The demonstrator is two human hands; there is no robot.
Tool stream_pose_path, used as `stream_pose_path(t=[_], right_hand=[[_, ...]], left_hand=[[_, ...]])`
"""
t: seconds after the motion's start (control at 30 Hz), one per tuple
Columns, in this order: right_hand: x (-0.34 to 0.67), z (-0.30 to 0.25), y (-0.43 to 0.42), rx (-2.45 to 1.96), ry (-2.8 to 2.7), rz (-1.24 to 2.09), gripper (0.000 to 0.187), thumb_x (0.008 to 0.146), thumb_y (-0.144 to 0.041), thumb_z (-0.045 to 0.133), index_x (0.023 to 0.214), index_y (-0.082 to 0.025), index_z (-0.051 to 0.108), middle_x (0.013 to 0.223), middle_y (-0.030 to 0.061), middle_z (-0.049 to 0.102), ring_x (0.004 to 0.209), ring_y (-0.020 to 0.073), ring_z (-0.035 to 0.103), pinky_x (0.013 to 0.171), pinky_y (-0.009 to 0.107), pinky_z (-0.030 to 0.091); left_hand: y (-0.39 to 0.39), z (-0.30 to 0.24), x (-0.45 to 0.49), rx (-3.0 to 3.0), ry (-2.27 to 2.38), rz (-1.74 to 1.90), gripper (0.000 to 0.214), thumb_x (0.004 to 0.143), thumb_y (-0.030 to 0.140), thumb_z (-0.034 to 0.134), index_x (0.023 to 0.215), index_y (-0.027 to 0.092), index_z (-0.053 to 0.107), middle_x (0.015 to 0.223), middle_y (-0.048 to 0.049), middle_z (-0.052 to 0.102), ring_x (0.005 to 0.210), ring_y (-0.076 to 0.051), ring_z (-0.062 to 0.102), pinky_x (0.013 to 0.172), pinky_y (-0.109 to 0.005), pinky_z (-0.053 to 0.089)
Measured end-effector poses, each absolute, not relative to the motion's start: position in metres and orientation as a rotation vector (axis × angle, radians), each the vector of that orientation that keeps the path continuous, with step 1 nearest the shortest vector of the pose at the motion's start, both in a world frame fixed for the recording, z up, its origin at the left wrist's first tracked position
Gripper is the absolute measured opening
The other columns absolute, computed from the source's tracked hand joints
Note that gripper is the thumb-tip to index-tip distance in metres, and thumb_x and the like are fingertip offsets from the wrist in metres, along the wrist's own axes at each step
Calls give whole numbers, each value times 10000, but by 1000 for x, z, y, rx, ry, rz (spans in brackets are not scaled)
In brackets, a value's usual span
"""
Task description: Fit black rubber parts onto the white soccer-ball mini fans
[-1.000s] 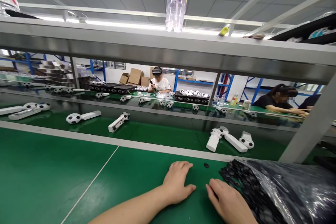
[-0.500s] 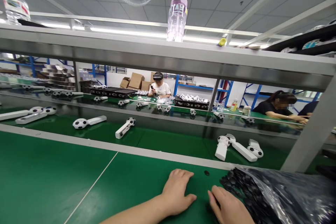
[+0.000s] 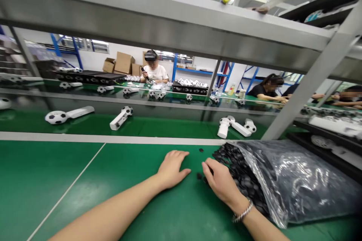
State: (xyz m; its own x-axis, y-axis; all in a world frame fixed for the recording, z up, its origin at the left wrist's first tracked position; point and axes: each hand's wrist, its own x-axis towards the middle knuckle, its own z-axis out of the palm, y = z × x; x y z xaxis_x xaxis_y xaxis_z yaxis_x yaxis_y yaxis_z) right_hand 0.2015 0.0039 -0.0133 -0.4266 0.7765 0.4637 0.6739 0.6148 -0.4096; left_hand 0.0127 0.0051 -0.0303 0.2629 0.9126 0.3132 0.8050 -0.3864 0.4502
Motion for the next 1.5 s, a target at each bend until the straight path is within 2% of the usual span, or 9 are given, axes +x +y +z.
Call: stream_pose_path(t=[0.2, 0.37, 0.6, 0.77, 0.93, 1.03, 1.13, 1.3, 1.5], right_hand=[[195, -11, 2, -898, -1484, 1288, 326, 848, -395, 400, 598, -189, 357, 519, -63, 301, 434, 71, 274, 416, 210, 240], [196, -13, 11, -780, -1048, 1487, 265, 775, -341, 498, 601, -181, 378, 512, -66, 333, 425, 54, 248, 392, 182, 184], [213, -12, 28, -872, -970, 1307, 243, 747, -369, 481, 642, -187, 359, 670, -14, 474, 464, 56, 346, 392, 184, 226], [229, -12, 38, -1028, -1110, 1063, 196, 786, -379, 391, 705, -201, 375, 697, -10, 478, 504, 82, 396, 431, 206, 288], [242, -16, 46, -1235, -1484, 727, 187, 751, -361, 510, 681, -188, 502, 742, 10, 541, 732, 152, 493, 725, 294, 394], [254, -20, 53, -1389, -1668, 535, 144, 748, -305, 532, 753, -170, 580, 863, 62, 584, 908, 219, 489, 901, 380, 309], [269, -23, 60, -1560, -1725, 352, 288, 767, -275, 515, 997, -109, 564, 1101, 156, 523, 1102, 295, 393, 975, 443, 209], [284, -27, 65, -1858, -1811, 49, 615, 777, -430, 531, 1273, -101, 376, 1324, 207, 301, 1252, 377, 173, 985, 509, 145], [274, -32, 60, -1942, -2049, -129, 493, 826, -532, 406, 1197, -220, 491, 1221, 147, 408, 1122, 336, 392, 896, 452, 308]], left_hand=[[8, -32, 12, 2374, 1592, 761, 487, 756, 346, 561, 1208, 208, 447, 1177, -55, 529, 1103, -237, 432, 969, -391, 319], [9, -32, 13, 2391, 1596, 732, 456, 768, 351, 548, 1193, 208, 460, 1171, -53, 533, 1109, -235, 429, 961, -389, 323], [9, -29, 13, 2432, 1613, 680, 427, 785, 381, 526, 1174, 214, 476, 1162, -47, 545, 1096, -234, 443, 943, -382, 343], [10, -28, 12, 2453, 1607, 664, 421, 802, 395, 498, 1178, 208, 475, 1174, -48, 540, 1104, -233, 439, 946, -390, 346], [10, -28, 12, 2460, 1611, 654, 408, 802, 397, 495, 1167, 215, 482, 1167, -41, 545, 1101, -231, 443, 940, -392, 354], [11, -28, 12, 2459, 1612, 659, 399, 803, 398, 492, 1160, 220, 487, 1163, -40, 547, 1102, -233, 444, 935, -395, 358], [11, -29, 12, 2462, 1607, 668, 390, 804, 396, 488, 1156, 227, 489, 1160, -37, 548, 1100, -232, 444, 933, -391, 362], [12, -31, 11, 2475, 1597, 666, 386, 806, 393, 483, 1157, 231, 488, 1164, -32, 547, 1104, -232, 440, 936, -397, 357], [12, -31, 11, 2475, 1589, 667, 384, 808, 391, 481, 1153, 222, 494, 1163, -33, 551, 1098, -233, 445, 933, -396, 359]])
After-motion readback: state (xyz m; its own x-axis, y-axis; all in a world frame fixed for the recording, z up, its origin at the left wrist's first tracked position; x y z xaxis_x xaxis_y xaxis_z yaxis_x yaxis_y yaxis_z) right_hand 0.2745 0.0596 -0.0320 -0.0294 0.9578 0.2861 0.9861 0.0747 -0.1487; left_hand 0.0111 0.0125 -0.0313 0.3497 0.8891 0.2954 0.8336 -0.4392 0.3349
